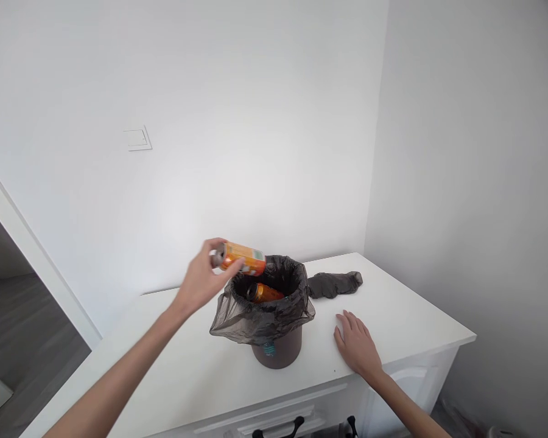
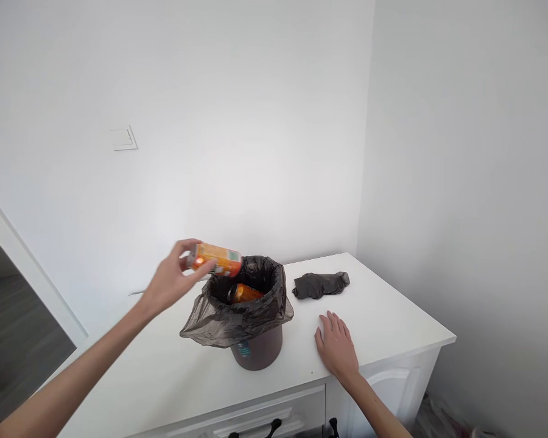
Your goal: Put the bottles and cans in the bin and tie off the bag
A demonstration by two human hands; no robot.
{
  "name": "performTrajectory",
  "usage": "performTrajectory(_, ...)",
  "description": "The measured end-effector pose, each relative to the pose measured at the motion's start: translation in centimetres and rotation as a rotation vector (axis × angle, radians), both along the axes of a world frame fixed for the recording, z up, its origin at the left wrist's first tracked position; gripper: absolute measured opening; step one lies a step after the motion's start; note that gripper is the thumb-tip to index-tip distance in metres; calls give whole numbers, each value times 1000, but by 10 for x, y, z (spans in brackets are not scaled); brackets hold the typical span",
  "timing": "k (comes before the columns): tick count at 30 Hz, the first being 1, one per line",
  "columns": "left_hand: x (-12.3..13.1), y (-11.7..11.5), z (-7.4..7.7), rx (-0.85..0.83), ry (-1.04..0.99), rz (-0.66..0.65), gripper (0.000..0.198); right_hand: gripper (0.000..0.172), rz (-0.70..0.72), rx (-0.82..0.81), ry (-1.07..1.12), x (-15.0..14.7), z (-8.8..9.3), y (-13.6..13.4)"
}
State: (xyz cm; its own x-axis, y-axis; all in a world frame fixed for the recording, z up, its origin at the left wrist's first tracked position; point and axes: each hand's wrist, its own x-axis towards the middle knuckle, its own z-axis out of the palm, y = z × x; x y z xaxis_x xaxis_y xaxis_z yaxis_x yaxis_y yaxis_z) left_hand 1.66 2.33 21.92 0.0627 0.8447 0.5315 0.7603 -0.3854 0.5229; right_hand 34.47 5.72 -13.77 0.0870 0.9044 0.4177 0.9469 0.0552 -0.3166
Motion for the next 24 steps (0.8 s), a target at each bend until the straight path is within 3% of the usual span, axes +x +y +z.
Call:
performTrajectory(2, 23, 6, -14, -90, 76, -105, 67, 50, 1, 1, -2, 0, 2, -1)
performTrajectory(5, 35, 11, -36, -116, 154, -148, 70, 50, 0, -5, -6, 0, 5, -1)
performTrajectory(10, 17, -2, -48, -109, 158, -131, 45, 50, 8, -7, 5, 1, 4, 1)
performTrajectory(15, -9, -26, -58, -5, 349, -308, 34, 49, 43, -7, 150, 1, 7, -1)
performTrajectory(19, -13, -45, -65, 45, 413, -391, 19, 47, 201, -140, 615, -7, 44, -9)
performTrajectory(24, -4, -69, -62, 171, 397, -400, 13, 57, 479, -582, 1362, -28, 130, -26)
